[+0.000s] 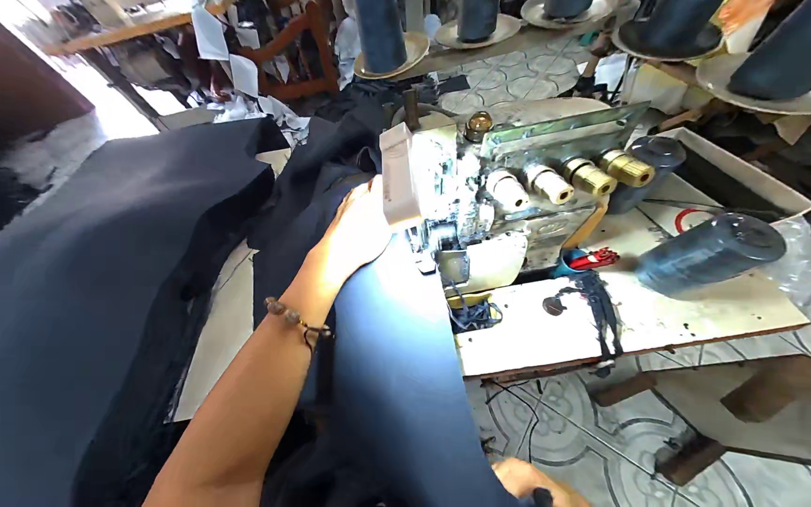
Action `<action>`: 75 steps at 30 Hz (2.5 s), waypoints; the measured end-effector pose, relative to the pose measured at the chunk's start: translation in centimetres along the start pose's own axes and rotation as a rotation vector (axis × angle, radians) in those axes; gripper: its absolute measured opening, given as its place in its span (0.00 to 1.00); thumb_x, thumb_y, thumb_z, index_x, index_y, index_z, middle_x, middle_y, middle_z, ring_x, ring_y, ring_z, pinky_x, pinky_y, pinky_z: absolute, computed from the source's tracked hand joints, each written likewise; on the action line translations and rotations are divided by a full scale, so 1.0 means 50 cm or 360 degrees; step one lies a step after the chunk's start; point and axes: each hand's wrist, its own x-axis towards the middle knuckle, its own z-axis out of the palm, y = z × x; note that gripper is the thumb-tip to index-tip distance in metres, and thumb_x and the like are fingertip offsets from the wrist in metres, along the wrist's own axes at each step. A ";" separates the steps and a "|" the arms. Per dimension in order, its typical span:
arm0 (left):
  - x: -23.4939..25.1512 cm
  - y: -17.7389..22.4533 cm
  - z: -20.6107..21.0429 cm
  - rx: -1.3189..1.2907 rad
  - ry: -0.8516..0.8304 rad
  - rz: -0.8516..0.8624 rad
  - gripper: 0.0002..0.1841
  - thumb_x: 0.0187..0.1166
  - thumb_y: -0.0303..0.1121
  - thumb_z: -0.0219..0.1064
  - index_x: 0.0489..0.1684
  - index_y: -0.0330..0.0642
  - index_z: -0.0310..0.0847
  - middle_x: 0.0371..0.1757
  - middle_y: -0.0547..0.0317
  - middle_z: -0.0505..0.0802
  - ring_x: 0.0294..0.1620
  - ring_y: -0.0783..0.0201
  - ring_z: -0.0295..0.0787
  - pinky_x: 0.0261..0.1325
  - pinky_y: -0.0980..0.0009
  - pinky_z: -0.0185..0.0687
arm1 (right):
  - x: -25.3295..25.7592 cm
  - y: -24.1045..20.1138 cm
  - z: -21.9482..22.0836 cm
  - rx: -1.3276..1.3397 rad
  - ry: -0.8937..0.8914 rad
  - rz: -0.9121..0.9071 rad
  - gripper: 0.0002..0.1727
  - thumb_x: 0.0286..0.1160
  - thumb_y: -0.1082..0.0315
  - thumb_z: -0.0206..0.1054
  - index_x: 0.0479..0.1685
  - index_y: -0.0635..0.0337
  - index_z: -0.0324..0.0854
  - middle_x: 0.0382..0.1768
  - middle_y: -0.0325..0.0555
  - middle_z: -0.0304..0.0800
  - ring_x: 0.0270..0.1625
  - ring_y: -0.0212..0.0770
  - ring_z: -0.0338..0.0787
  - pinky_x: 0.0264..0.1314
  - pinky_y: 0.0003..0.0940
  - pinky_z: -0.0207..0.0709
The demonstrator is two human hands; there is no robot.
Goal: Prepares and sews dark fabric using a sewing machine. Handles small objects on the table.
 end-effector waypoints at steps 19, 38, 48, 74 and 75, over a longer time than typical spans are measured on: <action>-0.458 -0.100 0.139 -0.0055 0.0519 -0.0248 0.29 0.60 0.40 0.81 0.53 0.21 0.85 0.64 0.21 0.84 0.67 0.24 0.80 0.67 0.29 0.73 | 0.148 -0.016 -0.021 -0.0238 0.0962 0.0264 0.08 0.78 0.74 0.62 0.48 0.56 0.84 0.41 0.22 0.93 0.47 0.16 0.90 0.59 0.21 0.85; 0.028 -0.158 -0.114 -0.0048 -0.0003 0.0082 0.42 0.91 0.34 0.55 0.97 0.40 0.26 0.93 0.36 0.58 0.90 0.40 0.61 0.89 0.43 0.56 | 0.294 0.006 0.000 -0.0462 0.0683 0.0101 0.16 0.88 0.73 0.51 0.50 0.69 0.86 0.29 0.35 0.87 0.26 0.19 0.81 0.30 0.15 0.76; -0.244 -0.121 -0.026 0.0557 -0.1330 -0.0560 0.73 0.44 0.56 0.93 0.92 0.28 0.48 0.87 0.11 0.53 0.77 0.12 0.66 0.71 0.26 0.72 | 0.094 -0.079 -0.154 -0.2167 0.1424 -0.0341 0.12 0.77 0.61 0.66 0.37 0.62 0.85 0.35 0.49 0.88 0.46 0.35 0.87 0.52 0.24 0.80; -0.405 0.031 -0.012 -0.0543 -0.0049 0.0469 0.24 0.79 0.39 0.73 0.64 0.25 0.83 0.60 0.34 0.91 0.63 0.53 0.91 0.69 0.59 0.85 | 0.080 -0.326 -0.164 -0.2476 0.1557 0.0007 0.43 0.59 0.54 0.79 0.77 0.66 0.72 0.66 0.66 0.80 0.62 0.59 0.86 0.57 0.58 0.83; -0.398 0.069 0.002 -0.0632 -0.0036 0.0521 0.32 0.76 0.44 0.76 0.70 0.25 0.78 0.67 0.32 0.87 0.70 0.54 0.85 0.73 0.60 0.81 | 0.091 -0.323 -0.119 -0.2379 0.1389 -0.0044 0.44 0.58 0.50 0.80 0.75 0.66 0.73 0.64 0.62 0.82 0.59 0.53 0.88 0.56 0.54 0.85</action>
